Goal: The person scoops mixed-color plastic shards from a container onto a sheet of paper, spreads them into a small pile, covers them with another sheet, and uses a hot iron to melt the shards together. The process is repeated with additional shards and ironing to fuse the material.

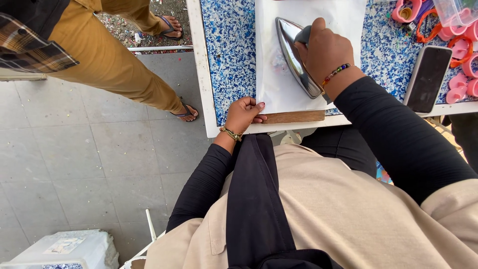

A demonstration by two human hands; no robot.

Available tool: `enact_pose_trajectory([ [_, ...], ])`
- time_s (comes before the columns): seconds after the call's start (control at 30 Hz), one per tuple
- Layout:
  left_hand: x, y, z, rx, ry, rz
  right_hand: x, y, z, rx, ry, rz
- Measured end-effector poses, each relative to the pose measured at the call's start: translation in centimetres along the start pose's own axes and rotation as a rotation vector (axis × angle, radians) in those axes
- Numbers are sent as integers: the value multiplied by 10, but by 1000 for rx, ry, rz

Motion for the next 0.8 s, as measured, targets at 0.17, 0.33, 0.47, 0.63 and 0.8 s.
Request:
enact_pose_trajectory([
  [0.17,0,1,-1,-23,1,-22,-3,4,3,-31,38,-28],
  [0.33,-1,1,0,-11,4,26,-31,17,14,16,199,-39],
  [0.47,2,1,-2,-8,7,15,-29,17,14,1,213,-2],
  [0.63,-2,1,-1,-11,2,7,-10,25,5,22,165,12],
  [0.8,1,3,-1,-1,4,15,22,35,5,8,116,22],
])
Point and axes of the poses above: each hand's wrist, its own x-axis towards the middle knuckle, its own z-axis out of the back of the hand, y = z × x, the point moved 2 cm from there along x, towards the middle knuckle, and after that the axes turned 6 degrees about -y, right-handed, at the moved point
